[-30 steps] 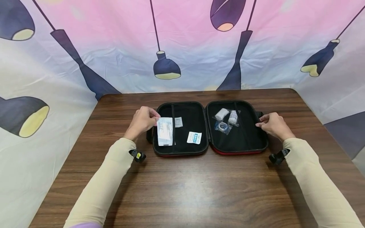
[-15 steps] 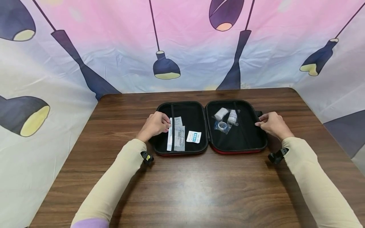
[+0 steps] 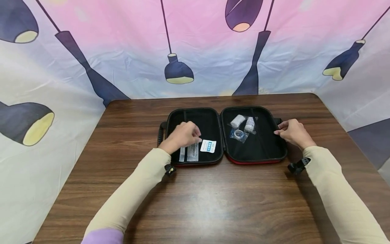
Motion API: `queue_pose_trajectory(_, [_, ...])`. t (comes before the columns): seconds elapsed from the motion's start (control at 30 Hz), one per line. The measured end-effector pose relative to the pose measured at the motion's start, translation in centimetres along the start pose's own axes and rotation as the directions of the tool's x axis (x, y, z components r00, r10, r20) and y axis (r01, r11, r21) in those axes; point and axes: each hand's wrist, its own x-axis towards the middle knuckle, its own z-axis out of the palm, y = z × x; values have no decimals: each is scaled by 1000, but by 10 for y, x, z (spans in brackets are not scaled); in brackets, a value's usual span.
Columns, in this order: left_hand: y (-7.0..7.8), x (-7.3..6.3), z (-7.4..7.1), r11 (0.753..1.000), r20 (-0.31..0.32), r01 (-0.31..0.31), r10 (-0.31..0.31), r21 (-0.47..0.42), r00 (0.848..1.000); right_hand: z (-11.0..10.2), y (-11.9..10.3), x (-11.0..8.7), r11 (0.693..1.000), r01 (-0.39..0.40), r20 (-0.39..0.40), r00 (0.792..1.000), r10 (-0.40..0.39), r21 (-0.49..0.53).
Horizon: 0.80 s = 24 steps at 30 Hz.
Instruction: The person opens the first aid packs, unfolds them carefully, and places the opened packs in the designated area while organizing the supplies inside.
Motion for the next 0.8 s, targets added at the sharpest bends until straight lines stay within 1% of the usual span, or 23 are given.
queue_pose_trajectory(0.07, [7, 5, 6, 999, 48, -9, 8, 36, 999, 0, 1, 0, 1000, -1, 2, 1000, 1, -4])
queue_pose_trajectory(0.13, [13, 8, 10, 998, 69, -18, 14, 68, 998, 0, 1, -1, 1000, -6, 2, 1000, 6, -2])
queue_pose_trajectory(0.27, [18, 12, 15, 995, 71, -44, 37, 87, 997, 0, 1, -1, 1000, -8, 0, 1000, 8, 7])
queue_pose_trajectory(0.4, [18, 14, 18, 996, 80, -55, 49, 67, 996, 1, 2, -1, 1000, -10, -10, 1000, 10, 4])
queue_pose_trajectory(0.53, [16, 15, 20, 999, 66, -41, 40, 16, 997, 1, 3, 1, 1000, -15, -12, 1000, 15, 4])
queue_pose_trajectory(0.63, [13, 15, 20, 999, 34, -38, 39, -36, 999, 1, 3, 2, 1000, -20, -18, 1000, 20, 7])
queue_pose_trajectory(0.73, [8, 9, 13, 994, -5, -23, 22, -107, 1000, 2, 3, 3, 1000, -30, -21, 999, 30, 6])
queue_pose_trajectory(0.8, [3, 4, 5, 988, -42, -13, 7, -154, 999, 2, 3, 3, 999, -35, -16, 999, 35, 4])
